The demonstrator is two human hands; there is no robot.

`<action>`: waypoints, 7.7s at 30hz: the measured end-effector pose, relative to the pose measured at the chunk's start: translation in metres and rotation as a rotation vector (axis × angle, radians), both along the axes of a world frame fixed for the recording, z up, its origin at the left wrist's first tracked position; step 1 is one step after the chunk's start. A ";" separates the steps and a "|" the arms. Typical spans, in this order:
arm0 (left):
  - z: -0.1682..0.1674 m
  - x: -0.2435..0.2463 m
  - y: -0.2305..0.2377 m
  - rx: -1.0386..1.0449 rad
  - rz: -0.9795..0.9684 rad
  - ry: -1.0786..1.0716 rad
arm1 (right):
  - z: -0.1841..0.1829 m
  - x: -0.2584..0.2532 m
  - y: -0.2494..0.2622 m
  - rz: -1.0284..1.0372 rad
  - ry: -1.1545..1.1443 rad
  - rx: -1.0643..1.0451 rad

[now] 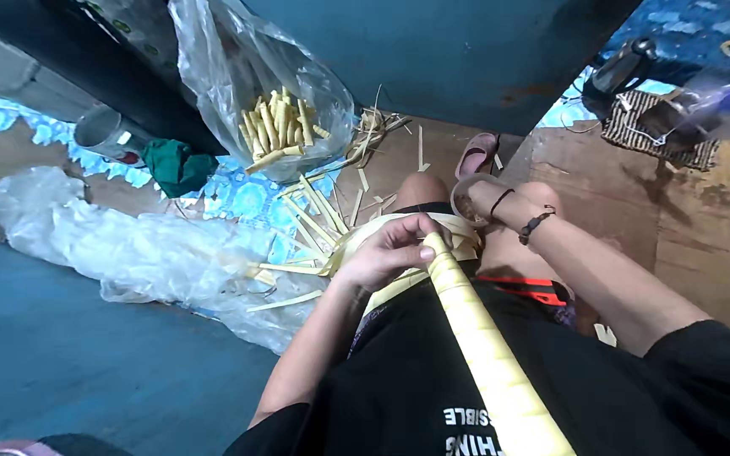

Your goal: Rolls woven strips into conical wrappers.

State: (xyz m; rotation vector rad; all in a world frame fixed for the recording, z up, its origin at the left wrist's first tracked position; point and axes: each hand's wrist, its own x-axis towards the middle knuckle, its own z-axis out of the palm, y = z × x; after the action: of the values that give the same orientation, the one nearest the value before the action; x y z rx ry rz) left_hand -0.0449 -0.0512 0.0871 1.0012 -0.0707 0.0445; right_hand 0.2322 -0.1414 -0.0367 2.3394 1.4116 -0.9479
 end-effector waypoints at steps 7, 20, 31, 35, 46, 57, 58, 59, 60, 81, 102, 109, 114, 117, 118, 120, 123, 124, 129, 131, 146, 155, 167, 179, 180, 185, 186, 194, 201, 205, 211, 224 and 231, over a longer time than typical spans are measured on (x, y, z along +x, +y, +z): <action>0.000 0.012 -0.003 -0.012 -0.027 -0.042 | 0.028 0.020 -0.036 -0.256 0.411 0.496; 0.000 0.017 -0.010 -0.014 -0.053 -0.015 | 0.069 -0.011 -0.061 -0.610 0.839 0.764; -0.005 0.020 0.013 0.095 0.068 0.062 | 0.003 -0.009 -0.012 -0.123 0.013 0.113; -0.008 0.021 0.034 0.095 0.032 0.051 | -0.021 -0.005 -0.005 -0.073 0.008 0.039; -0.008 0.027 0.021 0.079 -0.022 0.038 | -0.004 -0.003 -0.010 -0.067 0.018 0.027; -0.004 0.030 0.004 0.042 -0.039 0.015 | 0.050 0.010 -0.048 -0.425 0.672 0.505; -0.004 0.031 0.003 0.039 -0.041 0.013 | 0.056 0.005 -0.051 -0.495 0.745 0.517; -0.004 0.031 0.003 0.035 -0.044 0.010 | 0.060 0.002 -0.054 -0.553 0.804 0.543; -0.004 0.032 0.002 0.030 -0.049 0.009 | 0.062 -0.001 -0.056 -0.606 0.841 0.575; -0.002 0.036 -0.014 -0.013 -0.076 -0.001 | 0.157 -0.098 -0.101 -0.265 0.996 1.431; 0.015 0.035 -0.021 0.331 -0.126 -0.010 | 0.165 -0.107 -0.103 -0.198 0.630 1.329; 0.013 0.023 0.020 0.448 0.114 0.115 | 0.149 -0.090 -0.099 -0.241 0.698 1.304; -0.010 -0.033 0.144 0.151 1.112 0.418 | 0.147 -0.066 -0.111 -0.328 0.639 1.310; -0.030 -0.059 0.130 0.436 1.126 0.604 | 0.135 -0.066 -0.118 -0.417 0.647 1.241; -0.037 -0.062 0.105 0.623 0.988 0.602 | 0.130 -0.069 -0.119 -0.440 0.656 1.192; -0.055 -0.062 0.057 0.970 0.582 0.545 | 0.123 -0.074 -0.120 -0.454 0.673 1.097; -0.088 -0.051 0.019 1.266 0.297 0.512 | 0.114 -0.079 -0.114 -0.420 0.702 1.032; -0.089 -0.049 0.014 1.306 0.314 0.522 | 0.112 -0.080 -0.111 -0.402 0.702 1.023; -0.056 -0.037 0.008 1.333 0.225 0.487 | 0.114 -0.087 -0.101 -0.280 0.631 1.004; -0.028 -0.029 -0.005 1.312 0.213 0.416 | 0.116 -0.094 -0.095 -0.162 0.637 0.945; 0.044 -0.081 0.114 1.639 0.955 0.682 | 0.200 -0.032 -0.148 -0.152 0.127 0.823; -0.015 0.026 -0.017 1.606 0.371 0.307 | 0.174 -0.086 -0.093 0.063 -0.055 0.815; 0.029 0.034 -0.039 1.053 0.670 -0.101 | 0.178 -0.084 -0.090 -0.215 0.357 1.326; 0.049 0.031 -0.052 0.441 0.644 -0.054 | 0.173 -0.104 -0.074 0.028 0.462 1.803; 0.047 0.032 -0.050 0.474 0.662 -0.069 | 0.174 -0.104 -0.075 -0.018 0.508 1.752; 0.047 0.032 -0.047 0.857 0.691 -0.163 | 0.171 -0.103 -0.075 -0.171 0.353 1.683; 0.048 0.032 -0.046 0.930 0.706 -0.172 | 0.170 -0.103 -0.075 -0.179 0.363 1.696; 0.041 0.037 -0.042 0.484 0.654 0.060 | 0.166 -0.108 -0.075 -0.098 0.389 1.818; 0.046 0.026 -0.045 0.595 0.593 0.008 | 0.165 -0.104 -0.078 -0.137 0.520 1.668; 0.038 0.029 -0.045 0.709 0.656 -0.036 | 0.170 -0.104 -0.078 -0.333 0.601 1.459; 0.032 0.032 -0.045 0.652 0.643 -0.009 | 0.162 -0.107 -0.076 -0.273 0.420 1.540; -0.006 0.046 -0.035 1.264 0.722 -0.192 | 0.154 -0.102 -0.068 -0.737 0.843 1.320; 0.008 0.044 -0.027 0.375 0.636 0.240 | 0.144 -0.107 -0.067 -0.180 0.309 1.596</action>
State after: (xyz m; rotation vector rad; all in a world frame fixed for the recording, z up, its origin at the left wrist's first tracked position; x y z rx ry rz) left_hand -0.0009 -0.0782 0.0952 1.3641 0.4774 0.5068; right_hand 0.1256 -0.2087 0.1072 3.3904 2.7677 0.0095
